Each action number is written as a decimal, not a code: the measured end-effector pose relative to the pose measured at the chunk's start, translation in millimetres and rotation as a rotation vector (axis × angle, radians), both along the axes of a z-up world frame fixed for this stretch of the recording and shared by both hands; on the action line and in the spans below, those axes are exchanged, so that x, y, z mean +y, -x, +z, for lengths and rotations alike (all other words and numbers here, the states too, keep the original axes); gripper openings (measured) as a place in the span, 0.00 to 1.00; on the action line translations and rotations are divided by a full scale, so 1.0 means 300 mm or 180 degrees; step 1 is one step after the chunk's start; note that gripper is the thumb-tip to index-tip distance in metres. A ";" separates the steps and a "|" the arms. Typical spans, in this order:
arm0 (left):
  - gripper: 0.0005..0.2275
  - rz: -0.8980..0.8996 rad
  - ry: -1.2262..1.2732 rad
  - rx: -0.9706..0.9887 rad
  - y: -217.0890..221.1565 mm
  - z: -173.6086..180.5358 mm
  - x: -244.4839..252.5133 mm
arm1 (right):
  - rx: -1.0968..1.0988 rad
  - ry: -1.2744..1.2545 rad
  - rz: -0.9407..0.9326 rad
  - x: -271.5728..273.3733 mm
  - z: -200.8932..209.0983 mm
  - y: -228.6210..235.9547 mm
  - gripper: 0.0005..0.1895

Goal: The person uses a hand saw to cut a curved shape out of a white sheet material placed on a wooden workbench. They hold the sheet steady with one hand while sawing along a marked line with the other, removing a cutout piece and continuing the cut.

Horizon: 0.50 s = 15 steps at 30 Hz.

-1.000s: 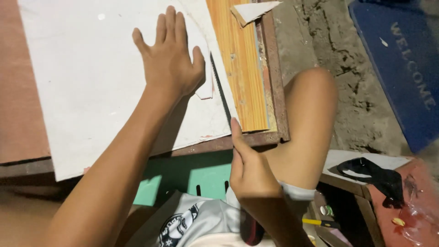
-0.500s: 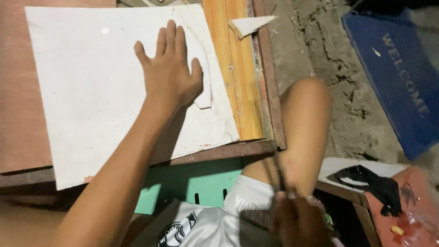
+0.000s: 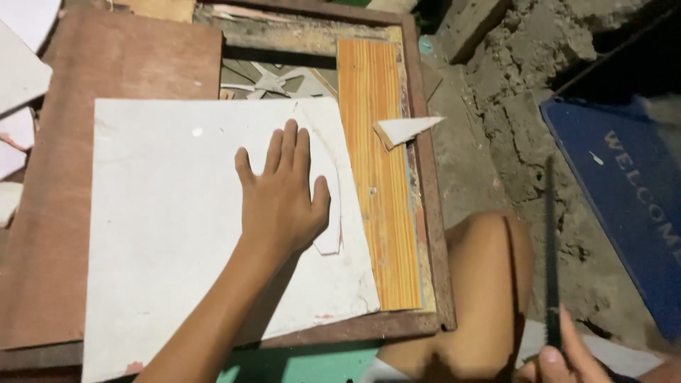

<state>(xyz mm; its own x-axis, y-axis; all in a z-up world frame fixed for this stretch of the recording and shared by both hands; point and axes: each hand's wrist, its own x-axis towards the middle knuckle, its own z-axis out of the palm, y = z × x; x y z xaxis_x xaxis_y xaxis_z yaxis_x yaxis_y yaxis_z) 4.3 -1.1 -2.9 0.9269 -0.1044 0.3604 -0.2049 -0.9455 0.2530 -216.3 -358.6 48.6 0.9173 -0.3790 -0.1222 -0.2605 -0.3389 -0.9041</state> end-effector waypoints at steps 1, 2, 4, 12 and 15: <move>0.31 -0.0001 -0.0017 -0.0027 0.002 -0.006 0.001 | 0.0771 -0.0143 -0.0632 0.056 0.054 -0.048 0.39; 0.30 -0.0003 -0.0033 -0.0053 0.006 -0.014 0.001 | 0.1557 -0.0290 -0.1246 0.111 0.106 -0.094 0.36; 0.30 -0.0026 -0.0004 -0.0018 0.005 -0.010 0.006 | 0.1353 -0.0694 -0.0890 0.086 0.074 -0.067 0.37; 0.30 -0.0073 0.0095 0.0136 0.004 -0.001 0.013 | 0.0437 -0.0312 -0.0060 0.399 0.217 -0.193 0.34; 0.31 -0.0103 0.0250 0.0245 0.009 0.014 0.020 | 0.0346 -0.0918 0.0757 0.406 0.173 -0.230 0.39</move>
<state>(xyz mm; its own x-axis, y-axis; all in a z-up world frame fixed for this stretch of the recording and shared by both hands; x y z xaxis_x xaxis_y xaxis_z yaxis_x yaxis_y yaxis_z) 1.5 4.9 1.3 0.9488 -0.1090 0.2964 -0.2120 -0.9154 0.3422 -147.2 -236.7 100.4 0.9512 -0.0933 -0.2942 -0.3049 -0.1373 -0.9424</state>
